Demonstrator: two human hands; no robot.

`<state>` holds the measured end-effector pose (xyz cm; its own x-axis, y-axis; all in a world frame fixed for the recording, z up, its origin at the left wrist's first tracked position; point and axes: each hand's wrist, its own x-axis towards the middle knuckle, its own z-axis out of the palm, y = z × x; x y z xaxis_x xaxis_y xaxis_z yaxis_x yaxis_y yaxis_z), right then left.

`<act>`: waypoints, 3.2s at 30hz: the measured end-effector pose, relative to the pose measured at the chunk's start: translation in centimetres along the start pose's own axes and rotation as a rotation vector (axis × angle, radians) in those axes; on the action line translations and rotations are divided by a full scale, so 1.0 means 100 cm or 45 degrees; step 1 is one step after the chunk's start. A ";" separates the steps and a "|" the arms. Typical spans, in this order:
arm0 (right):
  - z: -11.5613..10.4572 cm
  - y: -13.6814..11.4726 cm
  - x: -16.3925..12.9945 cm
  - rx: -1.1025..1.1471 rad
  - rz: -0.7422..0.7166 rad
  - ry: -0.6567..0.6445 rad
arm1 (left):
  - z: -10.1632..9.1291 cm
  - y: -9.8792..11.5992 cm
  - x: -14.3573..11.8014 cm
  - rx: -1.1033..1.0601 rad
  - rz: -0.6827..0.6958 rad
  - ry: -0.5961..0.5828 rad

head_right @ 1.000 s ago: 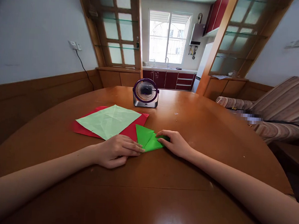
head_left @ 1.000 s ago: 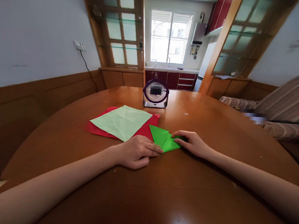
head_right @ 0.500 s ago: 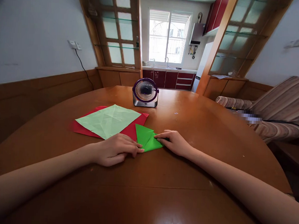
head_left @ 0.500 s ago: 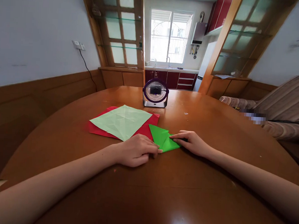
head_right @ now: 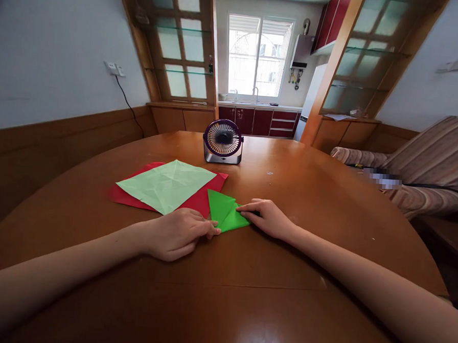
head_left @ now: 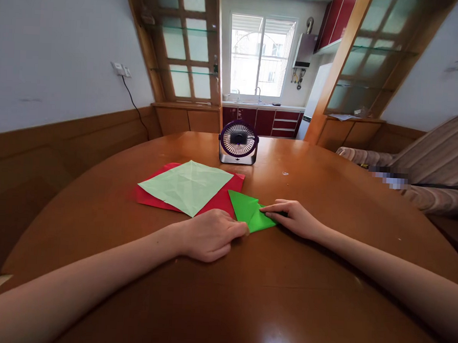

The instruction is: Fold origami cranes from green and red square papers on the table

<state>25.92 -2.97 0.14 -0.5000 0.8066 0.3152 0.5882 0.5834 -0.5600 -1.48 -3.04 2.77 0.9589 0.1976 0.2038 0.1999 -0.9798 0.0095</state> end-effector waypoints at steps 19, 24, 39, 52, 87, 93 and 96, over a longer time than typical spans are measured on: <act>0.000 0.004 0.000 -0.049 -0.047 -0.026 | 0.021 -0.007 0.009 -0.146 -0.217 0.182; 0.000 0.006 0.001 -0.071 -0.029 -0.033 | 0.024 -0.010 0.013 -0.140 -0.395 -0.052; 0.000 0.003 0.000 -0.122 -0.016 -0.014 | 0.025 -0.009 0.011 -0.108 -0.314 -0.026; 0.000 0.001 -0.001 -0.142 -0.014 -0.006 | 0.021 -0.012 0.015 -0.117 -0.296 -0.019; 0.003 0.004 -0.005 -0.234 -0.053 0.045 | 0.009 -0.034 0.030 -0.202 -0.280 -0.155; 0.003 0.005 -0.004 -0.264 -0.056 0.037 | 0.011 -0.034 0.028 -0.188 -0.251 -0.142; 0.003 0.004 -0.004 -0.245 -0.065 0.038 | 0.011 -0.034 0.028 -0.178 -0.244 -0.136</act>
<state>26.17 -3.13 -0.45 -0.5150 0.7764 0.3632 0.6747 0.6285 -0.3870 0.75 0.87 2.24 0.9235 0.3749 0.0809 0.3571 -0.9175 0.1750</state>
